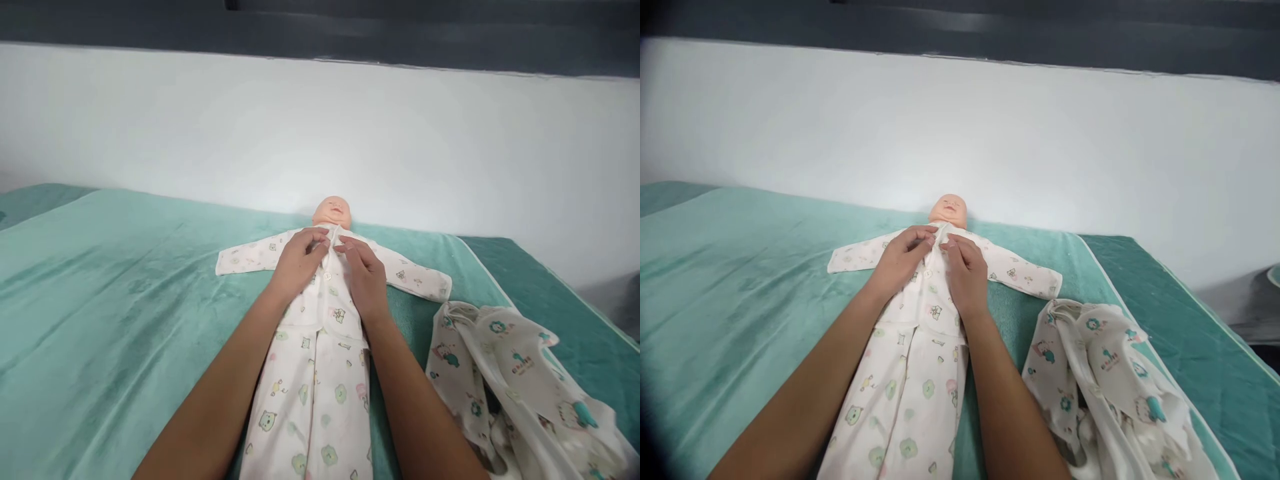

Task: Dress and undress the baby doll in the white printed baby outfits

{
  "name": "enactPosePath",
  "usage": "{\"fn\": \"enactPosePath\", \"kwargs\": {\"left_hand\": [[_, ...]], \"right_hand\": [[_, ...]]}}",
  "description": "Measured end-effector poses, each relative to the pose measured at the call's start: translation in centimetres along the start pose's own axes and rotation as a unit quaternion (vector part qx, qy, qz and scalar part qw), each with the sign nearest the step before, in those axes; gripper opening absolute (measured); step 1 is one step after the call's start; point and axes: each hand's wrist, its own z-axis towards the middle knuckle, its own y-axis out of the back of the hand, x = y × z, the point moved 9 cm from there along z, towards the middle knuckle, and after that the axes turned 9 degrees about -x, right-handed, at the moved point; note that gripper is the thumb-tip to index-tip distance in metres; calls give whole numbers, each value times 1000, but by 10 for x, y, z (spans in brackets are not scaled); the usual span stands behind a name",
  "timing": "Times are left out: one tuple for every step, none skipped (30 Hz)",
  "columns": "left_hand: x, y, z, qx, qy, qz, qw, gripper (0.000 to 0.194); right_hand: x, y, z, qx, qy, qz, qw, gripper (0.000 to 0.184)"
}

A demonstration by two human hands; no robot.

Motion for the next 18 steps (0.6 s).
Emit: {"fn": "enactPosePath", "kwargs": {"left_hand": [[1, 1, -1, 3, 6, -10, 1000, 12], [2, 1, -1, 8, 11, -19, 1000, 12], [2, 1, -2, 15, 16, -26, 999, 13], [2, 1, -2, 21, 19, -31, 999, 14], [2, 0, -2, 27, 20, -34, 999, 15], [1, 0, -2, 32, 20, -37, 999, 16], [1, 0, -1, 35, 19, -39, 998, 17], [1, 0, -1, 37, 17, -40, 998, 17], [0, 0, -1, 38, 14, -39, 998, 17], [0, 0, 0, 37, 9, -36, 999, 18], [-1, 0, 0, 36, 0, -29, 999, 18], [-2, 0, 0, 34, -11, -19, 999, 19], [-3, 0, 0, 32, -23, -8, 999, 20], [-4, 0, -1, 31, -34, 2, 999, 21], [-5, -1, -1, 30, -43, 10, 999, 22], [-5, -1, -2, 29, -51, 15, 998, 23], [-6, -1, -2, 27, -57, 18, 998, 23], [-7, -1, -3, 24, -64, 23, 997, 24]], "right_hand": [[0, 1, -3, 4, 2, -1, 1000, 30], [0, 1, -7, 9, 1, -1, 1000, 29], [-1, 2, -11, 14, -1, 0, 1000, 28], [-1, 3, -15, 21, -4, 0, 1000, 27], [-1, 4, -19, 26, -7, 0, 1000, 27], [-1, 5, -22, 31, -9, -2, 999, 28], [-1, 6, -25, 34, -10, -5, 999, 29], [0, 6, -26, 38, -9, -10, 999, 30], [1, 6, -27, 42, -6, -14, 999, 31], [2, 5, -27, 48, -1, -18, 999, 31], [3, 4, -27, 56, 4, -20, 998, 31], [3, 3, -26, 66, 9, -22, 998, 31], [4, 1, -25, 76, 12, -22, 997, 30], [3, -1, -24, 84, 14, -22, 996, 29], [3, -2, -24, 89, 15, -21, 996, 28], [2, -2, -23, 90, 14, -20, 996, 27], [1, -2, -22, 87, 13, -16, 996, 26], [0, -1, -22, 80, 11, -10, 997, 24]]}}
